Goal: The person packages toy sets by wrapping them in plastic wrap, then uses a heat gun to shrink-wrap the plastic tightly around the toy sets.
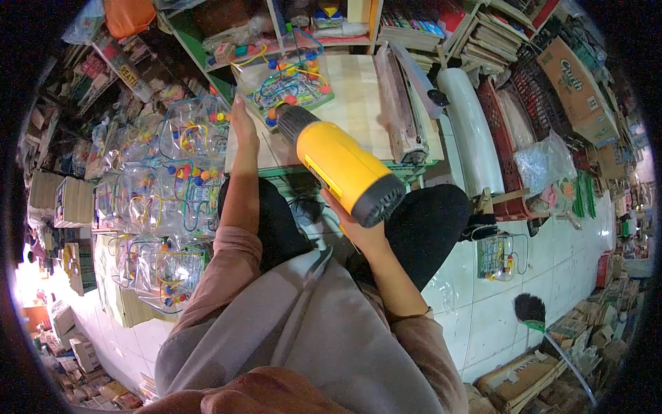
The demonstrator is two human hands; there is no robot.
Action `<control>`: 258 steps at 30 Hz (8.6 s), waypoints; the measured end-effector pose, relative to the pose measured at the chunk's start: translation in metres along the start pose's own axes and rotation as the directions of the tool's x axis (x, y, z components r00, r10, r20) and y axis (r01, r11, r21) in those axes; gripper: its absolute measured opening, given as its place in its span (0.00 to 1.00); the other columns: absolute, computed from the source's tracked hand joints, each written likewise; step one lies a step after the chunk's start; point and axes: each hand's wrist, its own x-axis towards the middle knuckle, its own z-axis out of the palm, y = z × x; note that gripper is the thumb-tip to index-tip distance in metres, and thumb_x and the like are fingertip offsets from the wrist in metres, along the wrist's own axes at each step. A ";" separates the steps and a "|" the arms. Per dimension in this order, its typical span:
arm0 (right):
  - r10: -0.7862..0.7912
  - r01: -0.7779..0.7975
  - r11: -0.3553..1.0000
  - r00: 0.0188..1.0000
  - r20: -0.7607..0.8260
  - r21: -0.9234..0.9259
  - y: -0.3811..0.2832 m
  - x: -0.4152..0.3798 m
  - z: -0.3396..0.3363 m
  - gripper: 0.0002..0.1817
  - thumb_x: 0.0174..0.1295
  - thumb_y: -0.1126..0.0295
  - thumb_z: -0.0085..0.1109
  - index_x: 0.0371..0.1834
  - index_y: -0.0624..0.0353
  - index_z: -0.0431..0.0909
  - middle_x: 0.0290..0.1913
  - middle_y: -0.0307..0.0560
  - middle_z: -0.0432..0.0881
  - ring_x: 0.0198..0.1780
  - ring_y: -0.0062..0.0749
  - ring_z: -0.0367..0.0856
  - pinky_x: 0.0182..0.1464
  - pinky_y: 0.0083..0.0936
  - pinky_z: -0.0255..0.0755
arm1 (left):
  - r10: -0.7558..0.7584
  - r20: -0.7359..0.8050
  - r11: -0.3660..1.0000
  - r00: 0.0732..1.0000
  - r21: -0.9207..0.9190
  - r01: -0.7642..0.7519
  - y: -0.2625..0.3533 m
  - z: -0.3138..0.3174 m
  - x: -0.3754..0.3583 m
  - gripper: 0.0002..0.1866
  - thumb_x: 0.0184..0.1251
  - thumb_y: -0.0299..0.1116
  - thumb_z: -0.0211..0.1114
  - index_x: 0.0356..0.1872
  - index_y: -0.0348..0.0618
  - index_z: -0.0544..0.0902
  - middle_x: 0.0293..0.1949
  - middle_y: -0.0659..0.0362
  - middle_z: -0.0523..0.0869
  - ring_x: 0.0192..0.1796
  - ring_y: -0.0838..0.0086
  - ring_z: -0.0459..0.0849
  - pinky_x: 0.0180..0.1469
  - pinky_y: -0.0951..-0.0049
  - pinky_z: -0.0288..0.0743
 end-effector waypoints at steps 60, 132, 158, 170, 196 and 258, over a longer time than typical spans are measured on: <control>0.533 -0.393 0.721 0.841 -0.094 0.571 0.012 -0.068 -0.083 0.15 0.60 0.69 0.57 0.47 0.65 0.72 0.33 0.49 0.79 0.26 0.24 0.76 0.29 0.17 0.71 | 0.197 0.845 -0.058 0.497 0.516 -0.855 0.157 0.133 0.021 0.11 0.48 0.29 0.62 0.35 0.47 0.82 0.38 0.56 0.83 0.47 0.63 0.78 0.44 0.49 0.64; 0.361 -0.209 0.837 0.906 -0.223 0.506 0.010 -0.009 -0.055 0.12 0.59 0.72 0.58 0.45 0.63 0.74 0.36 0.45 0.81 0.30 0.23 0.77 0.33 0.18 0.71 | -0.019 -0.083 0.891 0.996 0.451 0.054 0.097 0.107 0.010 0.72 0.35 0.65 0.69 0.63 0.22 0.30 0.67 0.33 0.28 0.71 0.49 0.25 0.63 0.35 0.34; 0.427 -0.221 0.842 0.830 -0.358 0.492 0.044 -0.003 -0.056 0.13 0.57 0.70 0.60 0.45 0.61 0.74 0.35 0.45 0.81 0.27 0.22 0.76 0.30 0.17 0.70 | 0.247 0.293 0.834 0.924 0.422 -0.357 0.082 0.006 0.061 0.29 0.56 0.42 0.66 0.52 0.29 0.74 0.51 0.52 0.80 0.52 0.74 0.76 0.55 0.78 0.64; 0.356 -0.150 0.832 0.882 -0.308 0.534 0.019 0.014 -0.059 0.13 0.58 0.71 0.59 0.46 0.62 0.74 0.34 0.45 0.81 0.28 0.23 0.76 0.30 0.18 0.71 | 0.236 0.464 0.821 0.854 0.375 -0.431 0.062 -0.012 0.113 0.28 0.58 0.43 0.62 0.55 0.32 0.72 0.53 0.47 0.77 0.57 0.68 0.75 0.59 0.74 0.64; -0.090 0.129 0.785 0.992 0.094 -0.606 0.109 0.091 -0.011 0.40 0.38 0.85 0.58 0.61 0.65 0.55 0.44 0.62 0.73 0.45 0.56 0.69 0.48 0.43 0.64 | 0.442 -0.045 0.876 0.896 0.235 -0.421 0.044 -0.007 0.051 0.15 0.59 0.34 0.63 0.42 0.33 0.81 0.36 0.53 0.84 0.40 0.76 0.80 0.47 0.75 0.71; 0.121 -0.019 0.934 0.956 -0.266 0.357 0.011 0.044 -0.051 0.04 0.62 0.74 0.53 0.37 0.62 0.71 0.31 0.42 0.79 0.30 0.19 0.76 0.32 0.14 0.69 | 0.582 0.518 0.467 0.627 0.418 -0.779 0.314 -0.052 -0.031 0.10 0.50 0.34 0.61 0.25 0.36 0.80 0.22 0.51 0.81 0.27 0.65 0.80 0.31 0.70 0.72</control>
